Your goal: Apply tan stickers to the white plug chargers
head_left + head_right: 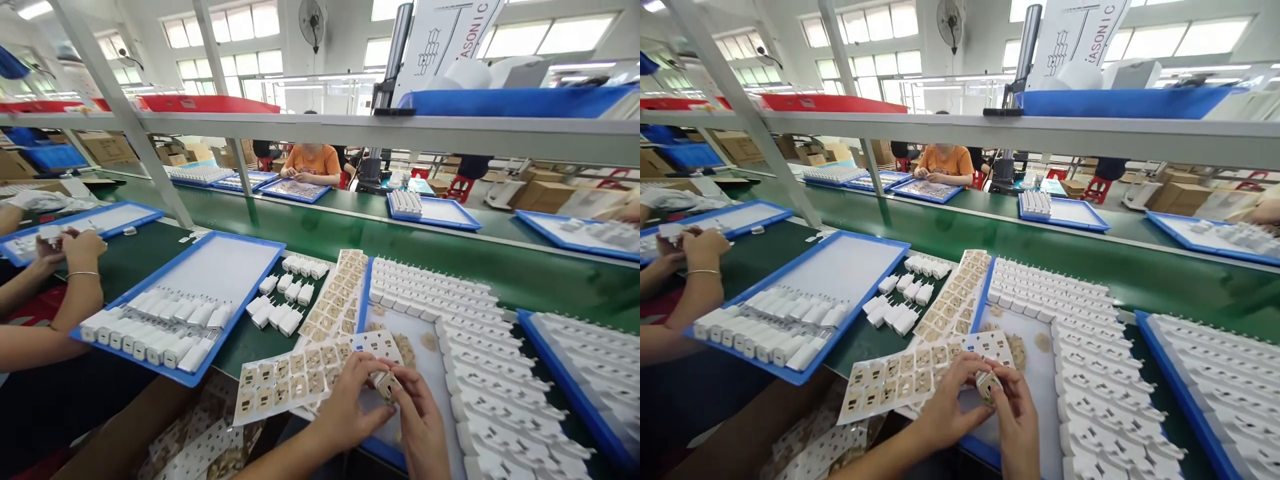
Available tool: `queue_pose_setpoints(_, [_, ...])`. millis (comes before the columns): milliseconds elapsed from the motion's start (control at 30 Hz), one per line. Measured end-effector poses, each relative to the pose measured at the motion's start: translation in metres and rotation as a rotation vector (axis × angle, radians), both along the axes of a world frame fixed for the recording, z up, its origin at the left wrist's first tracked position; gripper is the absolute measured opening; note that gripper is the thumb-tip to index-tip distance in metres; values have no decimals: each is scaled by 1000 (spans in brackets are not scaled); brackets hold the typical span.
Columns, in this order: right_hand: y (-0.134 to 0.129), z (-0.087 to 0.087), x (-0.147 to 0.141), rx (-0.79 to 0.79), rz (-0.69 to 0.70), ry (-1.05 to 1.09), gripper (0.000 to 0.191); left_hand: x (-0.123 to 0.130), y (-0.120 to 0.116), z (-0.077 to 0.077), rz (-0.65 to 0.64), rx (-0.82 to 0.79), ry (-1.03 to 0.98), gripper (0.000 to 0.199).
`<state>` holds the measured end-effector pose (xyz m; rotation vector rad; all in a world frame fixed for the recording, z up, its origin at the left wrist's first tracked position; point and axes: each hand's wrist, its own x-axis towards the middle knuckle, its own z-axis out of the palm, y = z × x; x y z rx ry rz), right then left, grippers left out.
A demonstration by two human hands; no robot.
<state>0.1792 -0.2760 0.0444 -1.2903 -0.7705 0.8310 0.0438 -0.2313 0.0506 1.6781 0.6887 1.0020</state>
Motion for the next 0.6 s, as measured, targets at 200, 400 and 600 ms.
queue_pose_setpoints(200, [-2,6,-2,-14,25,-26,14,5,0,-9,-11,63,-29,52])
queue_pose_setpoints(400, [0,0,3,-37,2,-54,20,8,-1,-17,21,156,5,47])
queue_pose_setpoints(600, [3,-6,4,-37,-44,-40,21,10,-1,-26,51,196,24,49])
